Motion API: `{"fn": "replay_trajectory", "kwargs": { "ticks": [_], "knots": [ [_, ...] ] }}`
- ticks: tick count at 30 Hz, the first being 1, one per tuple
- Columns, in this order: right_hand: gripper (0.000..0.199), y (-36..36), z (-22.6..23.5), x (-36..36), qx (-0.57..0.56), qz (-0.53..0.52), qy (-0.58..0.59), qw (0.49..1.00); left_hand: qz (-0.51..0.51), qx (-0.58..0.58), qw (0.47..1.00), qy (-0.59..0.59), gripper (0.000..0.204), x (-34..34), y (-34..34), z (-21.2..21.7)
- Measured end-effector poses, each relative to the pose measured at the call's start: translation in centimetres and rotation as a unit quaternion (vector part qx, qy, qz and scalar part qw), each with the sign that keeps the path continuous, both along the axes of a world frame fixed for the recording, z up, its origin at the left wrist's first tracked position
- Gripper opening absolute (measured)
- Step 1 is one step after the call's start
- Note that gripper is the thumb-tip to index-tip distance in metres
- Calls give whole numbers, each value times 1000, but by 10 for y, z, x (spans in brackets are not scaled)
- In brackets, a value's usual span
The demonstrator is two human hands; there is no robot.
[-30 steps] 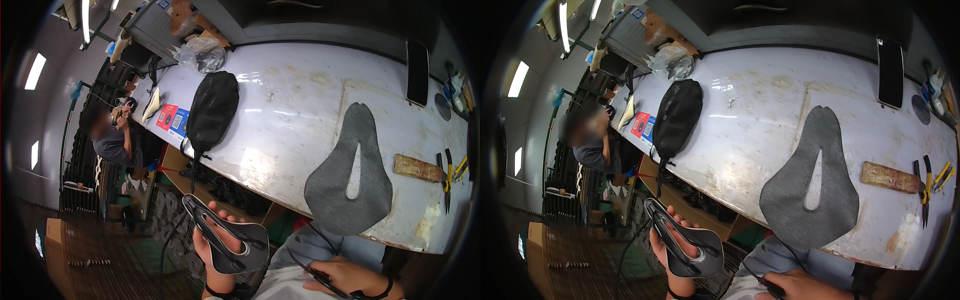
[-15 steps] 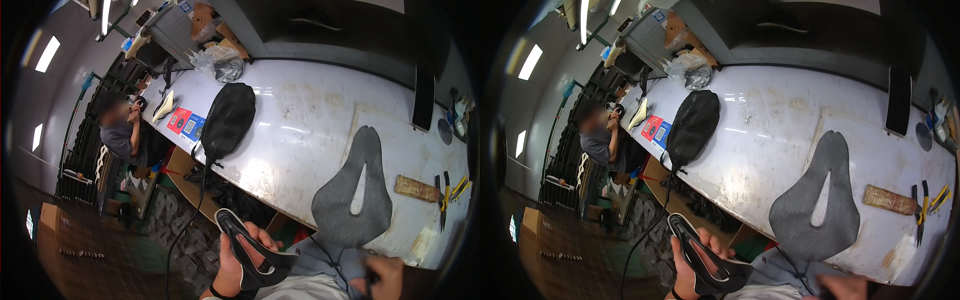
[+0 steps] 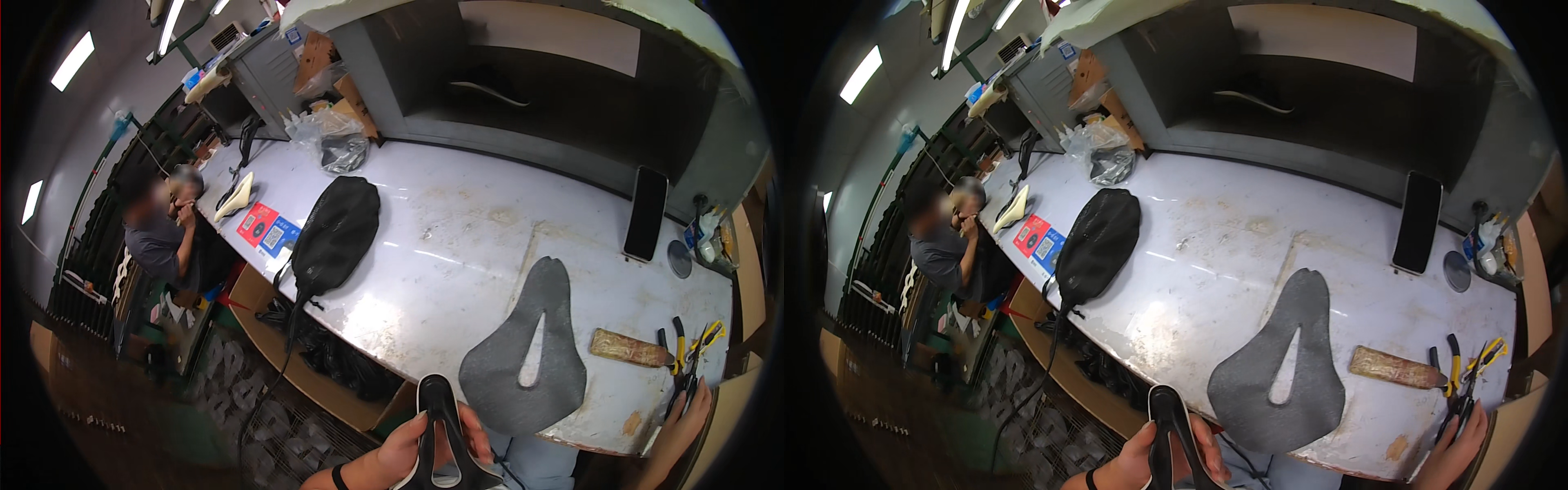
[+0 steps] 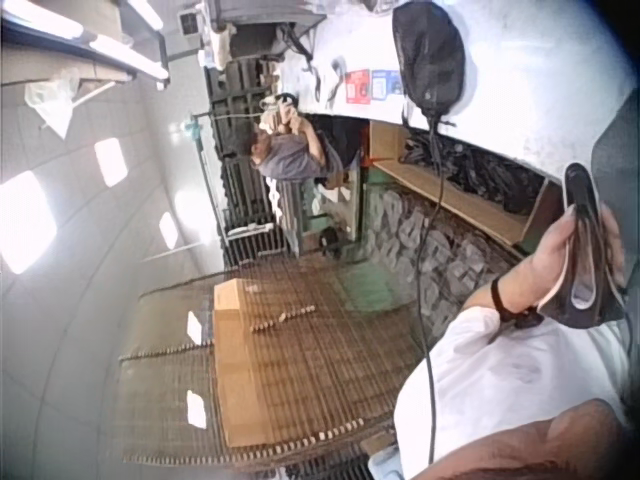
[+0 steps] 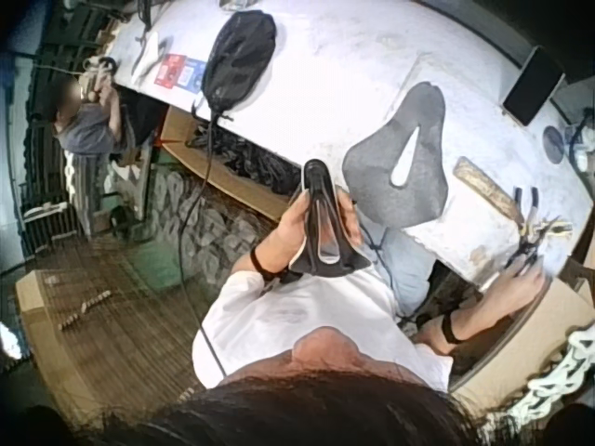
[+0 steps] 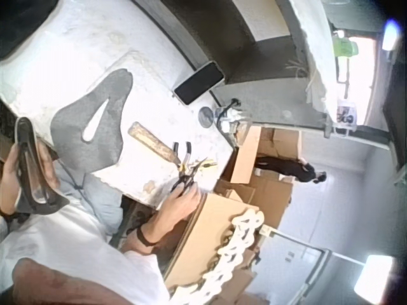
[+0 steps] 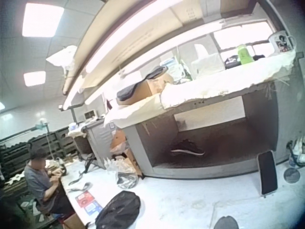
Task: The person picks up a bicycle saddle, trims the edges of a black cover with scissors, and stretches it over the saddle. They then secure the cover by pressing the edges into the frame using their hands and pliers.
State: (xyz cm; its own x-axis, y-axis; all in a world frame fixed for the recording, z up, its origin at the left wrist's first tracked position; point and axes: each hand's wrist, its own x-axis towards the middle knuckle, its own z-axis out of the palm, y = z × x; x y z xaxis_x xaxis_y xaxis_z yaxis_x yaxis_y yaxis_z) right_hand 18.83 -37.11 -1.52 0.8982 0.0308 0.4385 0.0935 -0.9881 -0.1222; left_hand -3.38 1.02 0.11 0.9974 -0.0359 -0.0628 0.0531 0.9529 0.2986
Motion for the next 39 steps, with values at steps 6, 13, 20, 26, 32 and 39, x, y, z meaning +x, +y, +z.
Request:
{"fn": "replay_trajectory", "kwargs": {
  "ticks": [6,13,20,26,32,39],
  "knots": [
    [34,105,62,-57,264,284,114,915,-35,72,995,59,74,26,-9,15],
    [32,148,56,-81,503,394,367,676,-302,-45,947,102,70,28,-12,25],
    [38,154,41,-75,541,348,596,480,-353,-178,905,157,68,22,-19,17],
    [38,156,33,-81,606,329,556,465,-361,-190,898,162,67,26,-22,18],
    [38,154,26,-82,617,336,548,455,-360,-203,895,171,67,25,-24,15],
    [51,168,35,-87,481,401,457,631,-266,-192,917,228,67,26,-24,7]
  ]
}}
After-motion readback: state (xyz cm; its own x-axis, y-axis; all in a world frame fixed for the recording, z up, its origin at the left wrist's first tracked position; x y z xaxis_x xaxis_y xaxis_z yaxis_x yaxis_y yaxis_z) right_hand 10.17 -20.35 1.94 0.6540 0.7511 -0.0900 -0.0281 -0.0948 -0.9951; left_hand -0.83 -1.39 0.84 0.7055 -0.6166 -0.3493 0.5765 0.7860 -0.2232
